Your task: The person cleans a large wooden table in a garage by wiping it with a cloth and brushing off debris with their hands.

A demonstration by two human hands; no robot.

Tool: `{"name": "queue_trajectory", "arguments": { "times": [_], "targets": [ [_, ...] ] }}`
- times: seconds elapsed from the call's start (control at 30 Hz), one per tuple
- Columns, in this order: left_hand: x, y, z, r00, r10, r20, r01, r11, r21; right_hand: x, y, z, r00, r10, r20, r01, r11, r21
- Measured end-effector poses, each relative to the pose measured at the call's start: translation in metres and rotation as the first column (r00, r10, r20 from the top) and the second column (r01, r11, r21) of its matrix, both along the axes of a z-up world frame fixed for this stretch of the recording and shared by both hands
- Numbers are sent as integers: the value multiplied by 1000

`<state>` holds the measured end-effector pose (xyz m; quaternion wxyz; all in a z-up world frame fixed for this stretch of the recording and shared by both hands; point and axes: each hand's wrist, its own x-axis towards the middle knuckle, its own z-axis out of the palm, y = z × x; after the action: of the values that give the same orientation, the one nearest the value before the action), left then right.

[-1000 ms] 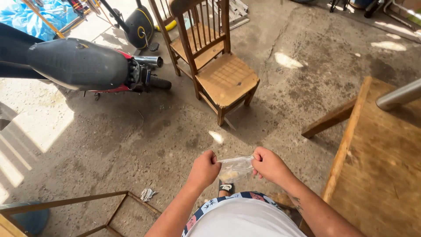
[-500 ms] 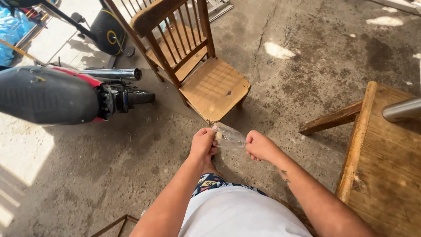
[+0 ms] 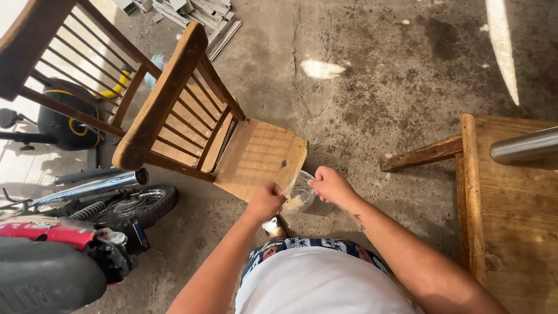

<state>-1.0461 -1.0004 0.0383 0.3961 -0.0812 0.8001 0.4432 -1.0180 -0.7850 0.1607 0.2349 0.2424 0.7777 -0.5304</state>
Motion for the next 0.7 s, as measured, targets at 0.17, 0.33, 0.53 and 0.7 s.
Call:
{"name": "queue_trajectory", "arguments": {
  "times": [0.17,0.33,0.53,0.7],
  "targets": [
    [-71,-23,-13,986,-61,-152,36,986,-162,-29,17,-13,997,-73,-21,68,984,-167],
    [-117,-31,-47,969,181,-169,-220,942,-255,-17,75,-38,986,-126,106,133,989,-66],
    [-132,-17,-41,945,262,-194,-319,869,-379,0,182,-42,963,-183,198,178,983,46],
    [-138,67,25,987,-159,23,146,830,-538,2,280,-37,928,-341,150,341,940,30]
  ]
}}
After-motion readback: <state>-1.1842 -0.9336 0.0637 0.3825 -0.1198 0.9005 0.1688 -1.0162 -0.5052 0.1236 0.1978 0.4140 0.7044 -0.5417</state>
